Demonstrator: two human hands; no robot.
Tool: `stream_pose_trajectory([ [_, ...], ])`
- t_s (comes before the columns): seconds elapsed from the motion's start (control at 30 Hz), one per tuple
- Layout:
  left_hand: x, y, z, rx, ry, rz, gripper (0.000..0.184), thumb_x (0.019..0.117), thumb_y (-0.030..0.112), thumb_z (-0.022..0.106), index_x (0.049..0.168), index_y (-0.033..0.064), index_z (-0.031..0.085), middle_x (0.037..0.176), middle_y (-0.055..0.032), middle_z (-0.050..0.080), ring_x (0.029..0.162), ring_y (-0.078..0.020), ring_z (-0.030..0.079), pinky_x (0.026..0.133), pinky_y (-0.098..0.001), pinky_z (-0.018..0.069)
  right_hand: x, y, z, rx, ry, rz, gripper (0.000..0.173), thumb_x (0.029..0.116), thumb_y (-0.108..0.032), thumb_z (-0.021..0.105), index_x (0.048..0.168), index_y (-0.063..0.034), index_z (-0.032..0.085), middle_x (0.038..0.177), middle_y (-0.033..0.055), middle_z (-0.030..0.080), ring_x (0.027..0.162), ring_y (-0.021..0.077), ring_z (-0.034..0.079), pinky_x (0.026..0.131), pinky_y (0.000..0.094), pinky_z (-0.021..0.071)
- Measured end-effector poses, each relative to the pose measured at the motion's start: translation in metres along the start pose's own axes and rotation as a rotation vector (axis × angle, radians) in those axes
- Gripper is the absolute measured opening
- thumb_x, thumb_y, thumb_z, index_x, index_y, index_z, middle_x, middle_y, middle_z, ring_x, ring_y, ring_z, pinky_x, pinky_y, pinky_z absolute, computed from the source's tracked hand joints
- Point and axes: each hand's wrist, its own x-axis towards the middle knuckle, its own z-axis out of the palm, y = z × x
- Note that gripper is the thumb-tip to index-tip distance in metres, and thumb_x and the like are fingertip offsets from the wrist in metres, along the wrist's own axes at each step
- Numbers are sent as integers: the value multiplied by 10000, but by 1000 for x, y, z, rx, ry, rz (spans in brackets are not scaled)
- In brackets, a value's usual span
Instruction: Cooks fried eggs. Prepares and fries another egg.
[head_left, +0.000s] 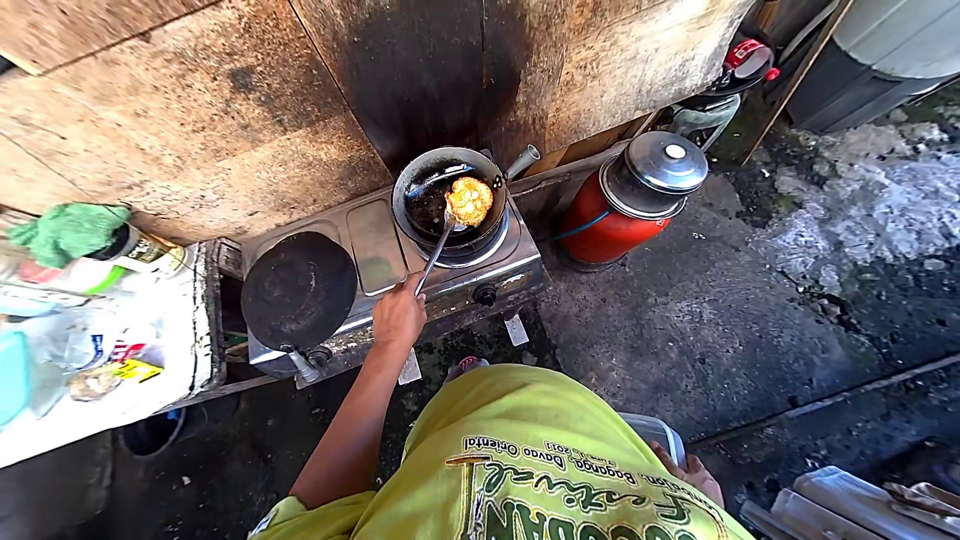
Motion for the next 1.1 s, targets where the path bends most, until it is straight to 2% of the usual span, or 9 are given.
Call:
stream_pose_trajectory([
  [0.2,-4,3,3,17,-9,-12,430,1059,188,562,1489,210,551,1281,-176,695,1117,-398,691,942,-582,522,-9,-19,-7,-9,-5,-31,720,961,-549,680,1351,48,587,1222,352,655,1208,513,609,1019,676,451],
  [0.47,-6,5,8,38,-7,-17,436,1065,193,554,1500,215,541,1309,-170,683,1098,-390,699,934,-570,530,-2,-5,-8,-44,-8,-10,758,949,-577,680,1371,43,575,1234,352,652,1223,512,605,1030,677,444],
  [0.57,-8,4,12,34,19,-7,434,1066,185,543,1500,209,545,1309,-176,683,1087,-406,702,926,-576,533,-8,-7,-10,-25,-34,3,770,955,-569,679,1397,52,568,1277,334,642,1262,492,582,1066,653,412],
  [0.73,-11,3,20,36,52,6,440,1069,175,537,1507,214,542,1316,-170,684,1065,-396,714,917,-562,540,-11,-11,-9,-49,-25,0,719,974,-544,665,1371,48,573,1239,347,654,1222,499,613,1032,667,446],
  [1.1,-12,-5,34,35,91,27,435,1073,180,522,1507,207,549,1282,-188,697,1050,-399,720,889,-569,546,-12,-14,-6,-44,-18,-26,724,972,-539,670,1384,48,566,1243,357,648,1219,509,611,1036,678,441],
])
